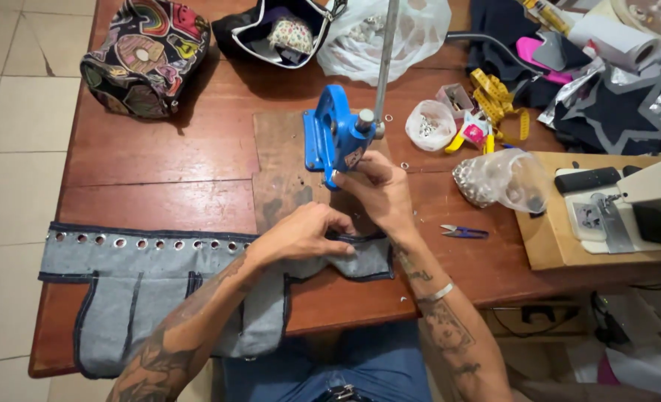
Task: Installing metal grommets into a denim garment using a manual press
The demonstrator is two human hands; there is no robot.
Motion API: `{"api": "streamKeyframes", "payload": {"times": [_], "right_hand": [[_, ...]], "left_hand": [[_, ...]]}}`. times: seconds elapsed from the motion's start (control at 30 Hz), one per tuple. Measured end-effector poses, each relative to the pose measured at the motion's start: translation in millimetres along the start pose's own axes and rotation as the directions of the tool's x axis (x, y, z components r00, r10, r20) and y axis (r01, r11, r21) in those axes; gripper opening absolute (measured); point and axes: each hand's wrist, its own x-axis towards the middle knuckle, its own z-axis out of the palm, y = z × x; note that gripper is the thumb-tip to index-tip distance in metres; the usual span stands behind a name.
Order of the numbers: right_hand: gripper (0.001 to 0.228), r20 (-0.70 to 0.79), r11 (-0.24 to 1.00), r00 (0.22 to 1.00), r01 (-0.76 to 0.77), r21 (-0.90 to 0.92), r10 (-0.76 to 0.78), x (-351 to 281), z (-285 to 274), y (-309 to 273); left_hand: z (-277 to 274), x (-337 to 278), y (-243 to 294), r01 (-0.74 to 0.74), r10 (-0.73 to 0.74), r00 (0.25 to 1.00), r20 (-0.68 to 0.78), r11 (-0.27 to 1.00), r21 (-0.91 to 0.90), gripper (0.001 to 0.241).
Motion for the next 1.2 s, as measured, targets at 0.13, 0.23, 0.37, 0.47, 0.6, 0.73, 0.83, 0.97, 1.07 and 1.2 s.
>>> {"api": "streamKeyframes", "payload": {"times": [0.13, 0.23, 0.37, 0.47, 0.6, 0.73, 0.83, 0.97, 1.07, 1.2], "right_hand": [[0.032, 0.092, 0.986, 0.994, 0.069, -0.150, -0.056, -10.1, -25.1, -9.7], [0.041, 0.099, 0.960, 0.986, 0.155, -0.233, -0.135, -41.7, -49.2, -24.1], [0.034, 0.350, 0.957, 0.930, 0.198, -0.212, -0.115, -86.4, -62.8, -11.0], [0.026, 0.338, 0.988, 0.936, -0.056, -0.141, 0.102, -92.7, -70.2, -10.1], [0.021, 0.169, 0.913, 0.908, -0.401, 0.080, 0.384, -79.2, -56.4, -14.9], [0.019, 0.152, 0.953, 0.948, -0.293, 0.080, 0.279, -49.5, -33.2, 27.1], [0.016, 0.107, 0.951, 0.954, -0.291, 0.109, 0.280, -33.3, -7.7, 39.1], [0.017, -0.020, 0.935, 0.960, -0.267, 0.233, 0.279, -13.3, 10.7, 45.9], [0.018, -0.009, 0.950, 0.971, -0.233, 0.209, 0.240, -5.0, 11.0, 51.3], [0.015, 0.009, 0.948, 0.969, -0.245, 0.203, 0.248, 5.8, 7.8, 44.4]], "left_hand": [[-3.0, -0.1, -1.0, -0.018, 0.018, 1.000, 0.017, 1.000, 0.003, 0.028], [2.8, 2.9, -11.4, -0.043, 0.046, 0.999, 0.024, 0.992, -0.117, 0.026], [6.0, 4.3, -17.7, -0.079, 0.093, 0.995, 0.046, 0.967, -0.242, 0.018], [-4.6, -7.0, -2.3, -0.068, 0.094, 0.994, 0.054, 0.926, -0.371, 0.019], [-24.9, -5.7, -5.5, -0.049, 0.035, 0.999, -0.042, 0.909, -0.414, 0.037], [-52.4, -3.0, -17.6, -0.030, -0.015, 0.987, -0.157, 0.959, -0.283, 0.034], [-65.5, -1.3, -29.2, -0.032, -0.036, 0.970, -0.241, 0.961, -0.274, 0.027], [-61.5, 7.5, -31.8, -0.025, -0.145, 0.884, -0.444, 0.935, -0.353, 0.023], [-55.5, 15.4, -32.6, 0.010, -0.234, 0.820, -0.523, 0.918, -0.396, 0.022], [-54.0, 25.9, -29.8, 0.047, -0.283, 0.747, -0.602, 0.925, -0.377, 0.022]]}}
